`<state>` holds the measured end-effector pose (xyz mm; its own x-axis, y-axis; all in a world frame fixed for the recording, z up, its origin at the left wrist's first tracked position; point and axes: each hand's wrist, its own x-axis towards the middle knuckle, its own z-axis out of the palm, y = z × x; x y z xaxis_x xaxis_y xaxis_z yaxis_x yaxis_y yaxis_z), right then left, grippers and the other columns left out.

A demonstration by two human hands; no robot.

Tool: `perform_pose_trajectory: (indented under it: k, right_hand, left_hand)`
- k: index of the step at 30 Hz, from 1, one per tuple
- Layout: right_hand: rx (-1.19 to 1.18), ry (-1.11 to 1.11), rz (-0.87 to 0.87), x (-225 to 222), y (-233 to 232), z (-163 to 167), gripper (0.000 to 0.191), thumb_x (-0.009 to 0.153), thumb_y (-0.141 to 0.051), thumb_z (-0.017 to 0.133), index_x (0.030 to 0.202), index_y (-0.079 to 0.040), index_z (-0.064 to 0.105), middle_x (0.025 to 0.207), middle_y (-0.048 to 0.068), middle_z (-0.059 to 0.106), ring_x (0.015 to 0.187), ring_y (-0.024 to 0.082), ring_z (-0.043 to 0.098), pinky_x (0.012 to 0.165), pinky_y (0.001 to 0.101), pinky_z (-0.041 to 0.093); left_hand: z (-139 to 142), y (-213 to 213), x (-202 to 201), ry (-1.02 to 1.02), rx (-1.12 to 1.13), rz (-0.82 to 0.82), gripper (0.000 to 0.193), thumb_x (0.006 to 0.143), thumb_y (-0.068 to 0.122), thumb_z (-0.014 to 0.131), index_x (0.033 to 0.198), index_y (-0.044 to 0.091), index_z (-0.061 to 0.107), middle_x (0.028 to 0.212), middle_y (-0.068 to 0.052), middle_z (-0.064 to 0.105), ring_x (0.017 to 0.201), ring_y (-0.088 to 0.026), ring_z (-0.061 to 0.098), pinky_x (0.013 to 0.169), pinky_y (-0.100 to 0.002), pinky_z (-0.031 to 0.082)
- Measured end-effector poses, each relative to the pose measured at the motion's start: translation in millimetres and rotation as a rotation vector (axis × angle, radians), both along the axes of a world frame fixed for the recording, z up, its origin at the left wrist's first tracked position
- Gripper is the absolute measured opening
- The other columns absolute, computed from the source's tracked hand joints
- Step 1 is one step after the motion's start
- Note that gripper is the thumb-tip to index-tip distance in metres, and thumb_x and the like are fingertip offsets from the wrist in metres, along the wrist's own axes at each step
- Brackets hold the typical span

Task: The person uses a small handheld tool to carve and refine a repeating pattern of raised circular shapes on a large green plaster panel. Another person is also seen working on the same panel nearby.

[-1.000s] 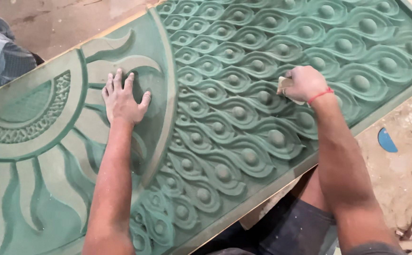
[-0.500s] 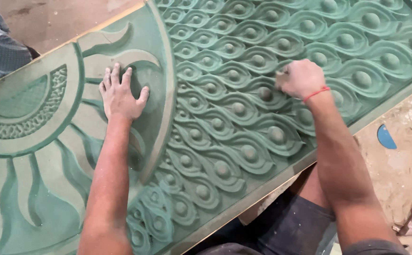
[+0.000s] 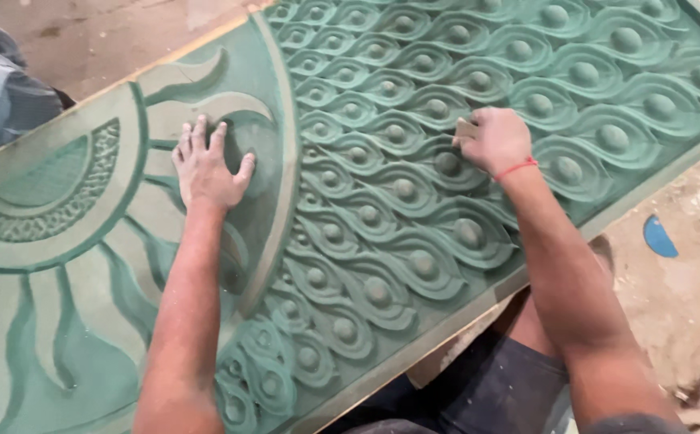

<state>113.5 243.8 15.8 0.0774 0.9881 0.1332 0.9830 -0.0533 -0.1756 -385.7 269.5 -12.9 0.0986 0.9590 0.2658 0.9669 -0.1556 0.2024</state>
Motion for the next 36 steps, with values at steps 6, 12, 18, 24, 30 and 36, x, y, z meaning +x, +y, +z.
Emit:
perform_pose_trajectory:
  k: [6, 12, 18, 24, 30, 36]
  right_hand:
    - [-0.016, 0.072, 0.073, -0.7, -2.4, -3.6, 0.036, 0.080, -0.043, 0.085, 0.097, -0.012, 0.079, 0.089, 0.019, 0.073, 0.084, 0.042, 0.070, 0.073, 0.0507, 0.056]
    - [0.075, 0.152, 0.228, -22.2, 18.5, -20.6, 0.029, 0.088, -0.036, 0.077, 0.106, -0.012, 0.077, 0.098, 0.018, 0.073, 0.093, 0.040, 0.070, 0.078, 0.0486, 0.056]
    - [-0.044, -0.048, 0.201, 3.9, 21.3, -22.2, 0.037, 0.084, -0.035, 0.080, 0.114, -0.015, 0.077, 0.100, 0.015, 0.076, 0.094, 0.037, 0.073, 0.082, 0.0458, 0.059]
    - [0.084, 0.107, 0.399, -34.6, 26.6, -46.9, 0.019, 0.088, -0.019, 0.076, 0.105, -0.011, 0.078, 0.105, 0.009, 0.076, 0.094, 0.029, 0.073, 0.084, 0.0375, 0.058]
    - [0.027, 0.557, 0.782, -35.0, 38.8, -43.6, 0.019, 0.094, -0.015, 0.057, 0.108, -0.012, 0.070, 0.097, 0.007, 0.070, 0.094, 0.023, 0.071, 0.089, 0.0351, 0.057]
    - [0.041, -0.064, 0.372, -47.9, 25.3, -37.2, 0.019, 0.087, -0.019, 0.076, 0.104, -0.016, 0.082, 0.096, 0.005, 0.078, 0.089, 0.023, 0.075, 0.084, 0.0339, 0.060]
  left_hand:
    - [0.7, 2.9, -3.1, 0.002, 0.001, 0.011, 0.077, 0.089, 0.054, 0.067, 0.151, 0.011, 0.052, 0.162, -0.020, 0.037, 0.150, -0.044, 0.027, 0.119, -0.058, 0.023]
    - [6.6, 2.9, -6.3, -0.008, -0.045, 0.052, 0.078, 0.086, 0.056, 0.067, 0.149, 0.014, 0.051, 0.163, -0.019, 0.033, 0.151, -0.041, 0.025, 0.120, -0.057, 0.023]
    - [10.7, 1.6, -10.6, 0.026, -0.101, 0.086, 0.081, 0.086, 0.059, 0.064, 0.151, 0.015, 0.047, 0.163, -0.017, 0.030, 0.153, -0.039, 0.023, 0.120, -0.057, 0.022]
    - [15.0, 0.0, -13.9, 0.005, -0.077, 0.087, 0.081, 0.086, 0.060, 0.063, 0.152, 0.015, 0.047, 0.164, -0.017, 0.030, 0.153, -0.038, 0.024, 0.122, -0.056, 0.022]
    - [18.8, -4.4, -16.1, 0.008, -0.060, 0.082, 0.080, 0.086, 0.061, 0.063, 0.150, 0.015, 0.049, 0.163, -0.017, 0.033, 0.153, -0.037, 0.027, 0.123, -0.054, 0.024]
    - [20.9, -5.3, -17.3, 0.012, -0.033, 0.101, 0.078, 0.084, 0.060, 0.065, 0.147, 0.015, 0.052, 0.161, -0.015, 0.036, 0.151, -0.038, 0.027, 0.122, -0.055, 0.023]
